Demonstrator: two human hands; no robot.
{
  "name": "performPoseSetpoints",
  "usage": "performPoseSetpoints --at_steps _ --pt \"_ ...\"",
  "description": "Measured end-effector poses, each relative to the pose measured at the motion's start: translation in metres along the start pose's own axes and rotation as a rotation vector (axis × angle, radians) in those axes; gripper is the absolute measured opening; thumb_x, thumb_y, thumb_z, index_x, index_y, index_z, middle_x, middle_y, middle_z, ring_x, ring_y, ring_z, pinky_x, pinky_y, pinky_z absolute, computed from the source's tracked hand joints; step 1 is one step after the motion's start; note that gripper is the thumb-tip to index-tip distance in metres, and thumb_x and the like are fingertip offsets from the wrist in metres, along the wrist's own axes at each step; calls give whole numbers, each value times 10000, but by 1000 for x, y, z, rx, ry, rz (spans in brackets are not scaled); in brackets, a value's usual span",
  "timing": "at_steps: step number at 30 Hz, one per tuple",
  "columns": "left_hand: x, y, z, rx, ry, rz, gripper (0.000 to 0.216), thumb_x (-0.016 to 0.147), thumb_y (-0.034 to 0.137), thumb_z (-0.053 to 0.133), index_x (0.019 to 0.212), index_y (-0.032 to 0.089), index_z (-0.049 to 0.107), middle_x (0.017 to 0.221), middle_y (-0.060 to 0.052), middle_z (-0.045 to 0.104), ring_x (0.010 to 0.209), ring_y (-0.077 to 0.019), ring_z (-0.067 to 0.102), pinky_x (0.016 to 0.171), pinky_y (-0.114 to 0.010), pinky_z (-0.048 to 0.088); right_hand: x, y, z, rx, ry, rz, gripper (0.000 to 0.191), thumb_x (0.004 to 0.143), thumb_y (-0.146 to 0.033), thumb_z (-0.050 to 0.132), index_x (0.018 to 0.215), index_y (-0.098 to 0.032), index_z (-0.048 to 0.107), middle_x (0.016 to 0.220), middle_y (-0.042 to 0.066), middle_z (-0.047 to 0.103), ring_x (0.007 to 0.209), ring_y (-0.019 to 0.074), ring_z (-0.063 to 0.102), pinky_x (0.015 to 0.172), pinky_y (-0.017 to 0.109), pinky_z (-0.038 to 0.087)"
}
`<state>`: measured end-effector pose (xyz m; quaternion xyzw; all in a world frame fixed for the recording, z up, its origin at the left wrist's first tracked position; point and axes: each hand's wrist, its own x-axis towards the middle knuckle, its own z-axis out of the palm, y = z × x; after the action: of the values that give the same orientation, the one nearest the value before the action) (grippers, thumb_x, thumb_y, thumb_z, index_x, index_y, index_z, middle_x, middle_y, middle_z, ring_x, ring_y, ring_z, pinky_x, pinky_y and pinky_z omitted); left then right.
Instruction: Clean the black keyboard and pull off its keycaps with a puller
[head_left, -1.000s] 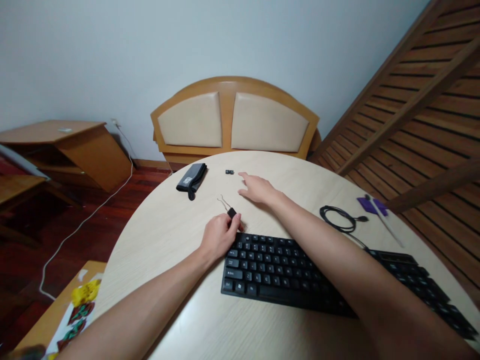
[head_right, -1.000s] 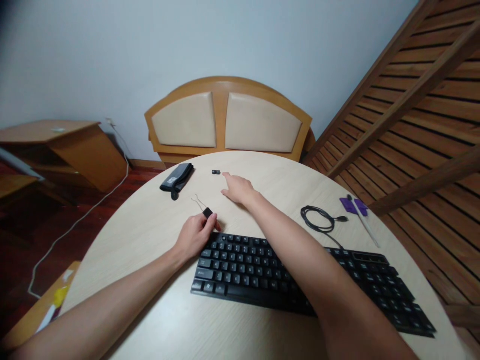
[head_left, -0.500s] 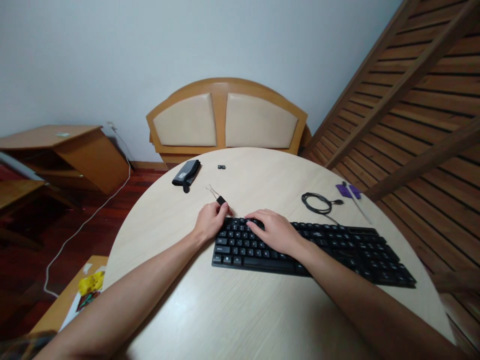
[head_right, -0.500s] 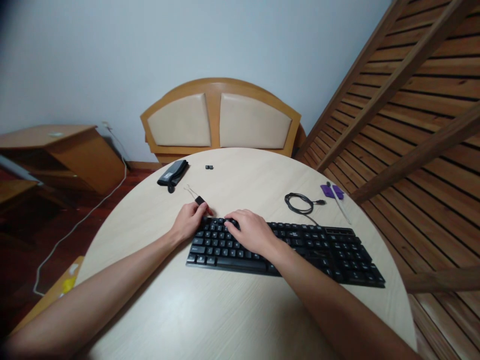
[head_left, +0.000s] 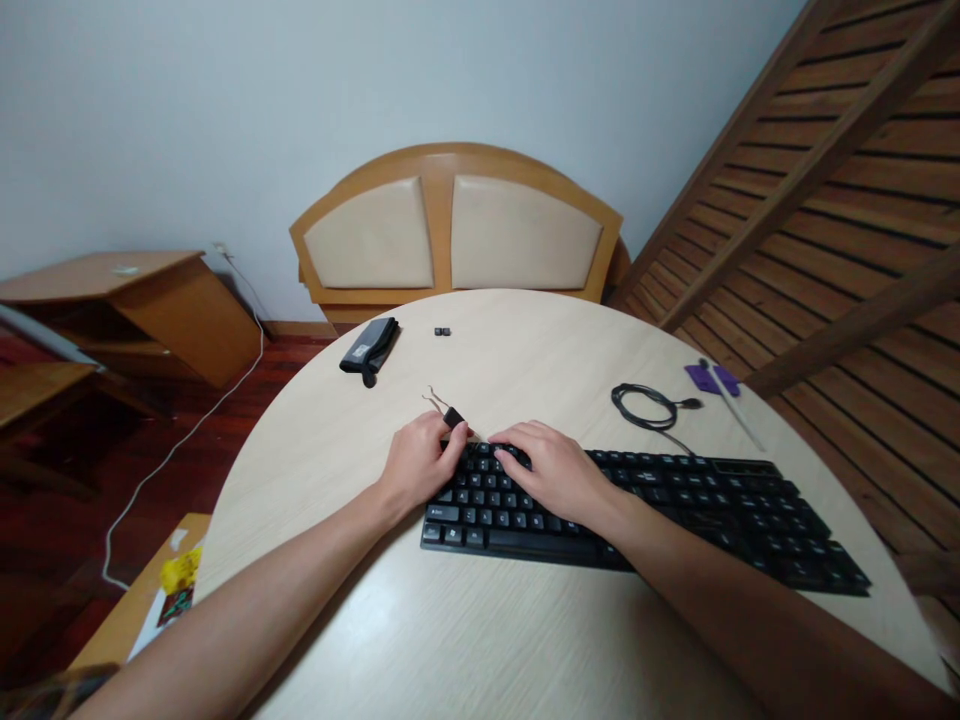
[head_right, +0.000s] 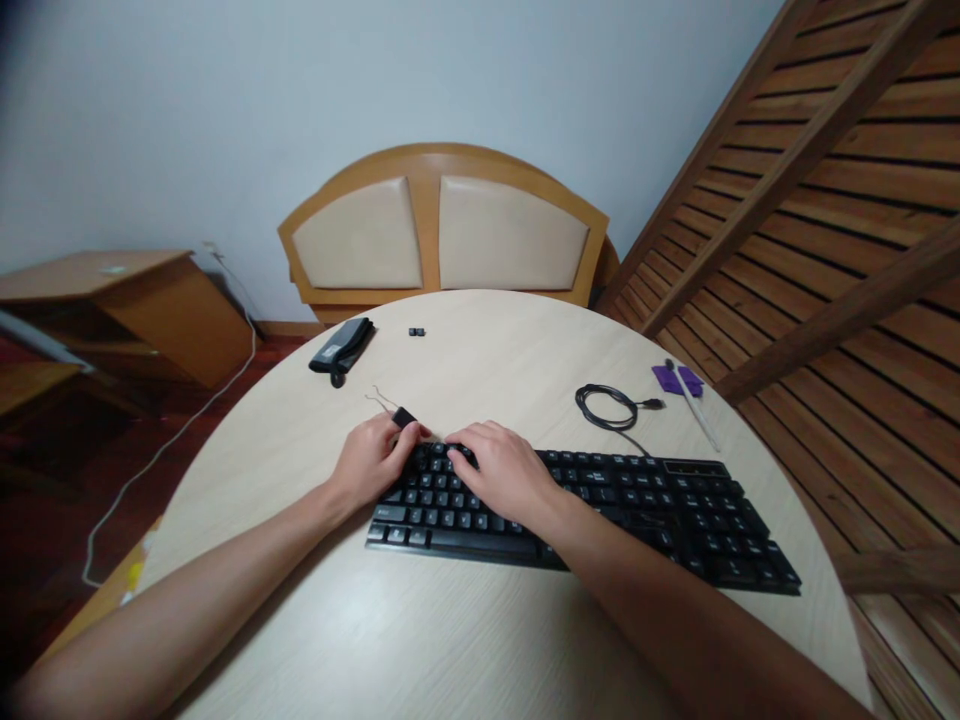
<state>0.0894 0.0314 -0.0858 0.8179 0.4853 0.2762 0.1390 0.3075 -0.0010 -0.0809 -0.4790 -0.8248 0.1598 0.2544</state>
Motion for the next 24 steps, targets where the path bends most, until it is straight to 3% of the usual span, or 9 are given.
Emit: performPoseSetpoints --at_steps 5,15,24 --pt "-5 9 -3 34 -18 38 414 1027 373 400 892 174 738 827 -79 717 822 -232 680 758 -343 503 -1 1 1 25 5 -52 227 986 -216 553 1153 -197 705 1106 69 747 1060 237 655 971 407 514" --pt "-5 10 0 37 -30 -43 445 1024 409 419 784 164 704 781 -81 709 745 -221 674 702 -326 475 -1 1 0 30 18 -97 242 993 -197 544 1185 -199 691 1116 76 739 1061 232 649 970 422 518" --pt "-3 10 2 -101 -50 -139 432 1016 411 428 879 180 766 837 -82 763 770 -224 697 723 -329 479 -1 1 0 31 16 -104 232 989 -200 550 1173 -191 691 1118 79 737 1066 239 646 969 427 522"
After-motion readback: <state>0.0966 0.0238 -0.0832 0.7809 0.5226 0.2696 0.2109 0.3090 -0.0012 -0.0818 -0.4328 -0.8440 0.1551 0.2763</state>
